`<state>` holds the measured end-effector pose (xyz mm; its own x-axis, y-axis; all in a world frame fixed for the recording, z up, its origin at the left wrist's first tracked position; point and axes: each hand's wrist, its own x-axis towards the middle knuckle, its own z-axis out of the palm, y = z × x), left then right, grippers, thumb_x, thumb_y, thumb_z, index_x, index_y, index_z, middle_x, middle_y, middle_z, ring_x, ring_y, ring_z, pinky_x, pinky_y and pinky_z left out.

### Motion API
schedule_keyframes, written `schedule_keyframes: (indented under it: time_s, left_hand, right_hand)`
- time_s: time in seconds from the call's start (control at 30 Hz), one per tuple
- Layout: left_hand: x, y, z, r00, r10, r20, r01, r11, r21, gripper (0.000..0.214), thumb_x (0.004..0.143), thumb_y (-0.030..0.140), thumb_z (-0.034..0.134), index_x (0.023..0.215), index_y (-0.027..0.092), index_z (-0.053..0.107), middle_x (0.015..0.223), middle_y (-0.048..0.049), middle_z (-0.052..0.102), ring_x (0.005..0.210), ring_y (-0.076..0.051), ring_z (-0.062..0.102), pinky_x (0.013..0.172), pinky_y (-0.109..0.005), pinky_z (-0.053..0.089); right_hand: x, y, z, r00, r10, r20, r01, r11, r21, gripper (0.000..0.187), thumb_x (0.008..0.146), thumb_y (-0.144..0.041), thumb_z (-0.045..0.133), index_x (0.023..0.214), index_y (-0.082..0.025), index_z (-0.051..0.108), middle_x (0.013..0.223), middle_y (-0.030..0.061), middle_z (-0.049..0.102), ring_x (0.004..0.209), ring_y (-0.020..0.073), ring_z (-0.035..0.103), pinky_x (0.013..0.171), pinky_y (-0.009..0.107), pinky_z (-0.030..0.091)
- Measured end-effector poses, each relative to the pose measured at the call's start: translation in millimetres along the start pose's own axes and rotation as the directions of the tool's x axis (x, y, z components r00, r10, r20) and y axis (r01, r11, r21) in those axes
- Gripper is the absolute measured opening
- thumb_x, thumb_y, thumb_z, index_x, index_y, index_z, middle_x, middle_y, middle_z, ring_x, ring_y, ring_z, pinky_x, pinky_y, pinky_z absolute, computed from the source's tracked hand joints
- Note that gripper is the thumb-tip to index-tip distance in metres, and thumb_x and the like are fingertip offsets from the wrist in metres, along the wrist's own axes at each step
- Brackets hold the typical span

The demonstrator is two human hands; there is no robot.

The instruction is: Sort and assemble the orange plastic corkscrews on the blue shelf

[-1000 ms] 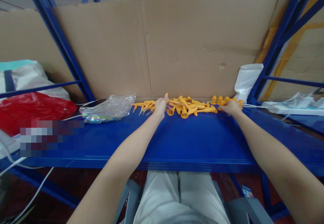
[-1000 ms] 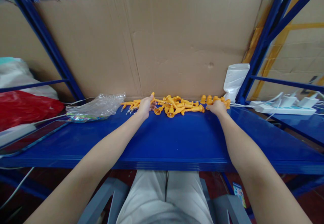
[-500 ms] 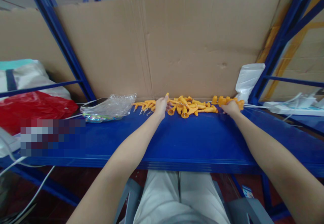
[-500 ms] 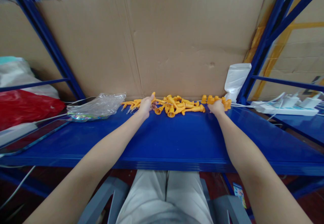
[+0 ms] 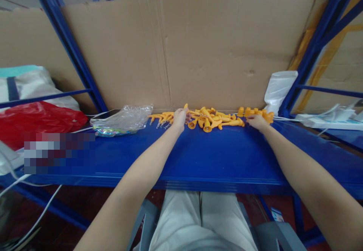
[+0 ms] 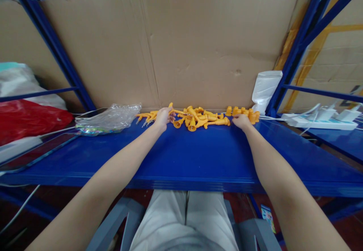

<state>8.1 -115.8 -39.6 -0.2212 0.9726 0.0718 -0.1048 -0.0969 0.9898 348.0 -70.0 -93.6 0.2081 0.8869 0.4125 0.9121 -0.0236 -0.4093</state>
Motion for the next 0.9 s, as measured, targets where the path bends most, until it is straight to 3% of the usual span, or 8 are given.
schedule_keyframes:
  time_s: [0.1,0.17,0.3,0.4,0.6,0.7,0.8,0.9]
  left_hand:
    - [6.4,1.8,-4.2,0.999,0.005,-0.036,-0.007,0.998,-0.065,0.004,0.081,0.015,0.057,0.077,0.015,0.056,0.049,0.005,0.051,0.036,-0.007,0.046,0.042,-0.019,0.03]
    - [12.0,3.6,-9.2,0.999,-0.011,-0.041,0.005,0.991,-0.133,0.007,0.077,0.014,0.06,0.072,0.015,0.056,0.048,0.005,0.051,0.036,-0.006,0.045,0.042,-0.019,0.029]
    - [23.9,6.2,-23.9,0.994,-0.094,-0.054,0.078,0.966,-0.246,0.015,0.079,0.017,0.063,0.066,0.015,0.056,0.046,0.0051,0.048,0.036,-0.005,0.043,0.042,-0.018,0.032]
    - [30.0,5.2,-35.0,0.988,-0.121,-0.097,0.088,0.952,-0.294,0.01,0.081,0.021,0.064,0.074,0.016,0.06,0.047,0.0054,0.049,0.036,-0.006,0.045,0.043,-0.018,0.038]
    - [37.0,-0.1,-43.9,0.973,-0.193,-0.126,0.163,0.963,-0.216,0.021,0.094,0.03,0.051,0.089,0.012,0.062,0.049,0.0009,0.053,0.038,-0.01,0.051,0.044,-0.02,0.045]
    - [42.2,-3.4,-41.8,0.979,-0.175,-0.101,0.162,0.979,-0.126,0.015,0.091,0.015,0.05,0.089,0.009,0.064,0.047,0.0005,0.052,0.038,-0.009,0.05,0.047,-0.021,0.048]
    - [46.0,-9.2,-37.5,0.985,-0.167,-0.04,0.164,0.984,-0.075,0.019,0.077,-0.006,0.052,0.084,0.007,0.064,0.049,-0.0013,0.056,0.043,-0.009,0.054,0.053,-0.02,0.051]
    - [48.0,-17.5,-33.4,0.993,-0.111,-0.043,0.11,0.994,-0.027,0.024,0.07,-0.012,0.054,0.079,0.008,0.061,0.056,-0.0015,0.059,0.051,-0.008,0.059,0.059,-0.019,0.052]
  right_hand:
    - [-1.0,-2.6,-3.1,0.985,0.122,0.12,-0.129,0.99,0.051,0.028,0.076,-0.019,0.053,0.096,-0.015,0.072,0.093,0.0119,0.072,0.09,0.0267,0.067,0.085,0.038,0.053]
    - [-1.7,-4.4,-4.5,0.978,0.14,0.154,-0.153,0.986,0.073,0.028,0.077,-0.019,0.051,0.096,-0.015,0.072,0.097,0.0124,0.071,0.095,0.0275,0.066,0.09,0.039,0.051]
    - [-1.7,-5.2,-3.4,0.984,0.086,0.153,-0.1,0.992,0.081,0.027,0.077,-0.018,0.051,0.092,-0.016,0.073,0.096,0.0119,0.072,0.099,0.0288,0.065,0.094,0.042,0.049]
    - [-1.5,-4.7,-1.7,0.986,0.072,0.15,-0.084,0.994,0.074,0.027,0.076,-0.018,0.051,0.092,-0.016,0.073,0.098,0.0119,0.072,0.101,0.0288,0.065,0.095,0.042,0.048]
    - [-2.4,-4.4,-2.0,0.986,0.069,0.153,-0.077,0.996,0.045,0.029,0.077,-0.02,0.051,0.097,-0.015,0.072,0.105,0.014,0.071,0.106,0.0308,0.063,0.097,0.043,0.047]
    - [-1.5,-3.6,-1.9,0.984,0.056,0.166,-0.066,0.997,0.051,0.029,0.077,-0.02,0.052,0.098,-0.015,0.072,0.105,0.0141,0.071,0.106,0.0304,0.063,0.097,0.043,0.046]
    - [0.5,-3.0,-1.7,0.984,0.041,0.171,-0.05,0.997,0.05,0.027,0.076,-0.019,0.053,0.096,-0.016,0.072,0.103,0.0136,0.071,0.106,0.0296,0.063,0.098,0.042,0.045]
    - [2.3,-2.8,-1.6,0.984,0.038,0.175,-0.044,0.998,0.034,0.024,0.075,-0.017,0.054,0.092,-0.016,0.072,0.1,0.0133,0.072,0.104,0.0301,0.064,0.096,0.043,0.046]
